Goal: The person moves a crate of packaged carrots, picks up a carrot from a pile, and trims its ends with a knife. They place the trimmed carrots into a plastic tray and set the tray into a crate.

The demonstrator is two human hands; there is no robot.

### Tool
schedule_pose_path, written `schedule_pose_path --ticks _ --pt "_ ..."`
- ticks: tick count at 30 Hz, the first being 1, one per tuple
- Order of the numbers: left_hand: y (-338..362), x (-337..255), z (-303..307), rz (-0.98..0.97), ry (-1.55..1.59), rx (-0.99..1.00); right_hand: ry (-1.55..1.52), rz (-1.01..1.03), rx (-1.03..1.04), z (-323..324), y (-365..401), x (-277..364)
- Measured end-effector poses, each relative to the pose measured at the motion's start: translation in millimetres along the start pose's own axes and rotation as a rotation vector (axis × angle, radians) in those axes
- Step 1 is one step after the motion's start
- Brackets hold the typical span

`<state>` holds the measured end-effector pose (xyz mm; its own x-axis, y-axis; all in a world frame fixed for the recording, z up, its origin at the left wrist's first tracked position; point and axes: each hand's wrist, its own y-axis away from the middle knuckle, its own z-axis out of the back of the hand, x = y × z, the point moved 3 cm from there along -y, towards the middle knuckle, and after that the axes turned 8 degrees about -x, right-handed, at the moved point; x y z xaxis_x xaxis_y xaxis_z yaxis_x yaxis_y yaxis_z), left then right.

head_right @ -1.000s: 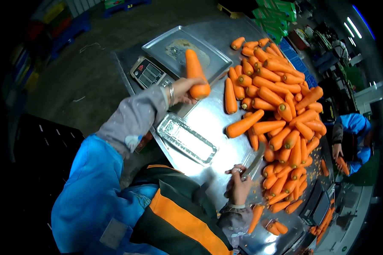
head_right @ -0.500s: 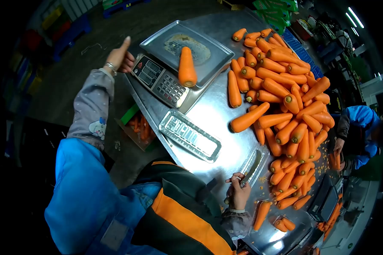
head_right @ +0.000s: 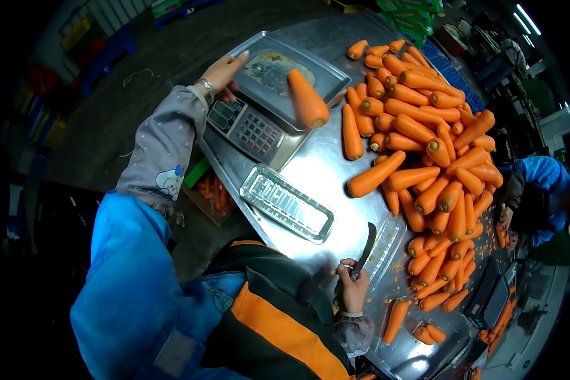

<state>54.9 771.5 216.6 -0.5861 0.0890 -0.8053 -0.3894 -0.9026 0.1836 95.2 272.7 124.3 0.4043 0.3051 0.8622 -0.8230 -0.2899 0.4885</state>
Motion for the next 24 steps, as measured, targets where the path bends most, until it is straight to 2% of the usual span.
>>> schedule_pose_path --ticks 4,5,7,9,10,14,16,18,19,20,21,22,23,24 --pt "-4.7 -20.8 -20.9 -0.099 -0.152 0.016 -0.018 -0.024 -0.014 2.0 2.4 -6.0" --pt "-3.5 -27.0 -31.2 -0.238 -0.401 -0.054 -0.017 -0.038 -0.01 2.0 3.1 -6.3" --pt "21.1 -39.2 -60.1 -0.7 -0.874 -0.12 -0.006 -0.034 -0.005 2.7 5.7 -8.0" --pt "5.5 -24.0 -117.1 -1.074 -0.879 -0.085 0.018 0.03 0.034 4.2 -0.4 -14.3" --pt "7.6 -27.8 -135.8 -1.119 -0.716 -0.022 -0.076 0.08 0.05 6.1 -7.9 -26.9" --pt "-16.0 -25.0 -179.6 -1.161 -0.677 -0.159 0.037 0.124 0.051 0.2 -7.2 -19.1" --pt "-13.0 -33.7 -161.9 -1.13 -0.708 -0.064 0.145 0.038 0.032 -3.2 2.0 -7.4" --pt "2.0 -40.9 -126.5 -1.14 -0.784 0.026 0.205 0.053 0.062 1.4 0.4 -9.8" --pt "8.6 -36.2 -103.4 -1.093 -0.606 -0.055 0.118 0.134 0.062 1.6 0.2 -14.9" --pt "18.0 -28.1 -76.6 -1.035 -0.432 -0.116 0.151 0.095 0.036 1.8 2.1 -12.9" --pt "38.4 -34.2 -42.2 -0.86 -0.375 -0.082 0.132 0.139 0.063 2.9 1.4 -14.9" --pt "40.8 -14.2 -19.1 -0.847 -0.278 -0.181 0.136 0.151 0.107 7.0 -1.4 -19.2" --pt "63.9 -3.1 14.7 -0.647 -0.215 -0.094 0.038 0.137 0.12 8.8 -4.3 -24.3" --pt "67.5 23.1 33.5 -0.509 -0.123 -0.13 -0.046 0.089 0.108 6.9 -4.5 -25.1"
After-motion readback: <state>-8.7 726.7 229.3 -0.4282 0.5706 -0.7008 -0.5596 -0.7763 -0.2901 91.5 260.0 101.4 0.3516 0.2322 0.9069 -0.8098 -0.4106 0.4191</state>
